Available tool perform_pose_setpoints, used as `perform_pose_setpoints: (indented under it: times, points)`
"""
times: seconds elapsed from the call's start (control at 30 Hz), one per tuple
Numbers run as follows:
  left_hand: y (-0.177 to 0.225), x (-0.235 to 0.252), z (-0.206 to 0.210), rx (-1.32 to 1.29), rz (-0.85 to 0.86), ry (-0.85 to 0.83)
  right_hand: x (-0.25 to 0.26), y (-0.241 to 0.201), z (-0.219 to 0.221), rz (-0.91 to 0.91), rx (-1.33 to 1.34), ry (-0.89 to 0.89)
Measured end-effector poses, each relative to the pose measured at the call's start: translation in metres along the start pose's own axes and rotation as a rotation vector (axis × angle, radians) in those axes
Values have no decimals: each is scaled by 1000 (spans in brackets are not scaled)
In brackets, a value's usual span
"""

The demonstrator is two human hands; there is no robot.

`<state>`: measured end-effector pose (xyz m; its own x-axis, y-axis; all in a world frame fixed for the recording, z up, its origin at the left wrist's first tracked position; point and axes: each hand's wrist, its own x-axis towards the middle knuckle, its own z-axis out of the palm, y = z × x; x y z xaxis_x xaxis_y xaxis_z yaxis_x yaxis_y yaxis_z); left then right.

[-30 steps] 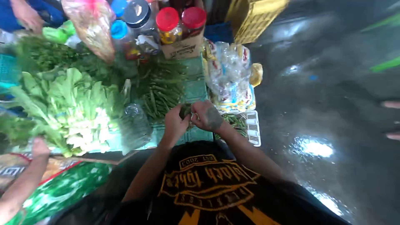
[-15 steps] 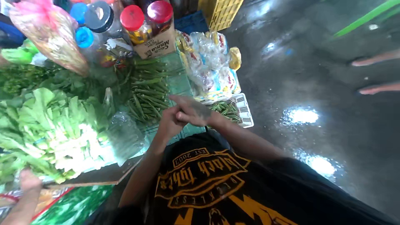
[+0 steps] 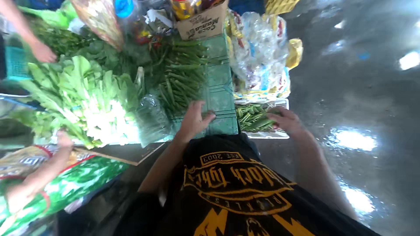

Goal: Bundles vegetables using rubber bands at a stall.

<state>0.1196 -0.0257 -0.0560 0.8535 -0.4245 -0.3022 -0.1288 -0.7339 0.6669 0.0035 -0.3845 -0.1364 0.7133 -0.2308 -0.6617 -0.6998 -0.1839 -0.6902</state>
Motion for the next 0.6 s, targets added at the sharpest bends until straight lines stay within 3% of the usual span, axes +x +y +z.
perform_pose_setpoints:
  times: [0.13,0.23,0.43,0.5,0.6]
  points:
    - [-29,3,-40,234,-163,251,12,21,-14,138,-462,187]
    - [-56,33,-61,365,-275,331,9,-18,10,-8,-521,146]
    - [-85,85,-71,374,-449,333,20,-138,134,-534,-479,-94]
    - [-84,96,-74,291,-546,304,39,-162,175,-544,-634,-153]
    - [-76,93,-81,78,-528,370,58,-166,222,-461,-826,-25]
